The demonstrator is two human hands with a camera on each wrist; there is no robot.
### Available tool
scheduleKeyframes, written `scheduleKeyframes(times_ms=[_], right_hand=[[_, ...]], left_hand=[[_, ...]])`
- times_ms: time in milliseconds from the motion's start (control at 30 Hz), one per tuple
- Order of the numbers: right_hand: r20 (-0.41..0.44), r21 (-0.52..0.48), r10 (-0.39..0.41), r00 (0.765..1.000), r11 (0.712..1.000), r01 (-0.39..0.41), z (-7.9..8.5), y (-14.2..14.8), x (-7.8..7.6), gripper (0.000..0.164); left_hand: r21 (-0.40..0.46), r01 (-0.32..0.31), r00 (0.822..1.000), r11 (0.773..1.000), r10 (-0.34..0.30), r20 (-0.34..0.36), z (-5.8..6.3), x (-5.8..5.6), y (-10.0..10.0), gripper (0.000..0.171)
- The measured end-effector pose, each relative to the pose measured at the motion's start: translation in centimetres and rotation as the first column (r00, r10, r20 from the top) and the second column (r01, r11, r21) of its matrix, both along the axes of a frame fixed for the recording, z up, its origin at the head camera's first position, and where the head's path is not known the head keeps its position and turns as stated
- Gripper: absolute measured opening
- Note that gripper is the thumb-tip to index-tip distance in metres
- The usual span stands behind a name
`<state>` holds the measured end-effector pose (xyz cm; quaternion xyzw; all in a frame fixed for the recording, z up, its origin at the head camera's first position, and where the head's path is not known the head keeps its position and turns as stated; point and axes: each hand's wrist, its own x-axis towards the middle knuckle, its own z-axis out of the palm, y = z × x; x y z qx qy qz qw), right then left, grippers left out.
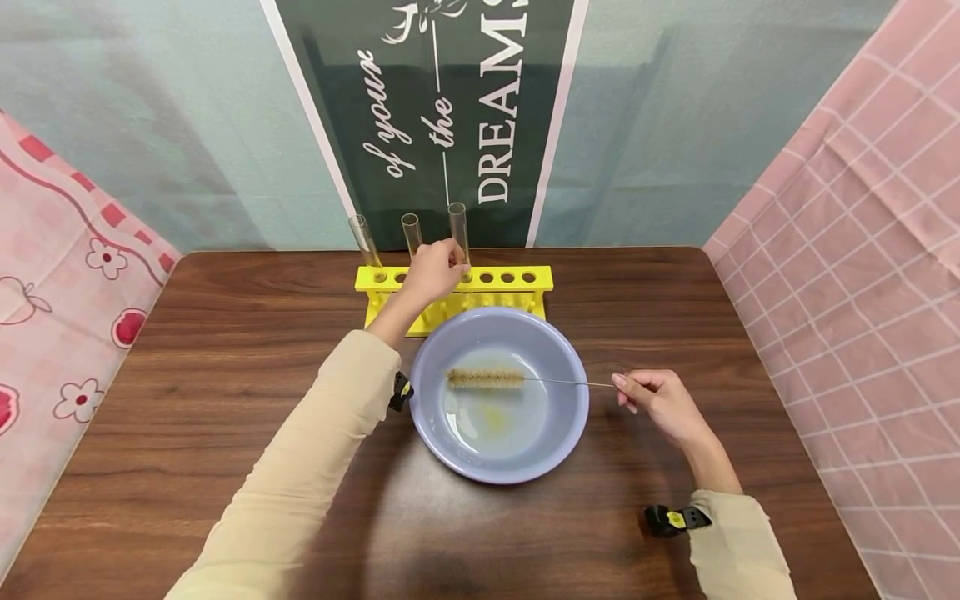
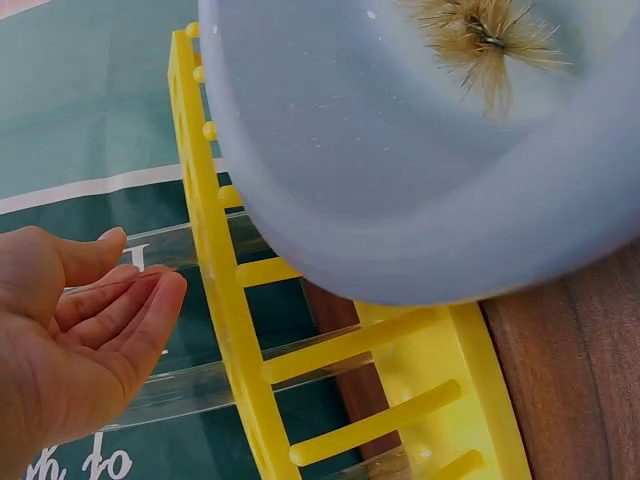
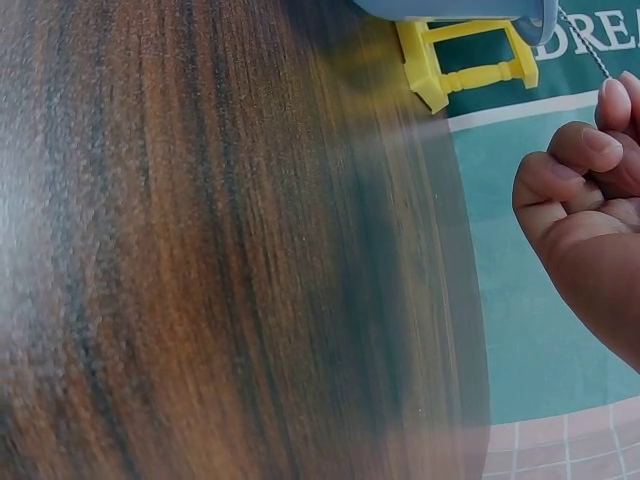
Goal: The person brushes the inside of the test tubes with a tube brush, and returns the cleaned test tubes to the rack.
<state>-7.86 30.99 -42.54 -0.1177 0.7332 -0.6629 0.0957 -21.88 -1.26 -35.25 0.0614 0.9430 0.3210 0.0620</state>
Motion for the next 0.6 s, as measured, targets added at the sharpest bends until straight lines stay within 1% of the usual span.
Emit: scheduleKeyframes(times_ms=[167,300,367,467,600], right_hand=[[0.000,-0.015,0.001,1.000,1.000,-0.001,0.1,0.0,0.0,0.028],[-0.009,-0.046,0.015,1.000,0.999,-0.016,0.1,-0.1,0.0,0.028],[-0.012,-0.061,0.023,1.000,0.998,-0.023,0.1,-0.1,0.0,0.028],[-0.013,-0.080,0.033,0.999,0.996,-0.034,0.0,0.0,-0.1,0.029],[-0.008,-0.078,0.038,0.999,0.996,-0.038,-0.1,0.0,-0.1,0.030]], left_hand=[[-0.047,0.019,1.000,0.999,-0.019,0.002,-0.6,-0.3,0.2,0.012],[-0.080,0.023,1.000,0.997,-0.023,0.003,-0.9,-0.4,0.3,0.017],[-0.086,0.023,1.000,0.996,-0.023,0.002,-1.0,-0.4,0.4,0.019],[-0.086,0.021,1.000,0.996,-0.020,0.008,-1.1,-0.3,0.5,0.017],[-0.088,0.014,1.000,0.996,-0.012,0.023,-1.3,-0.4,0.5,0.015]])
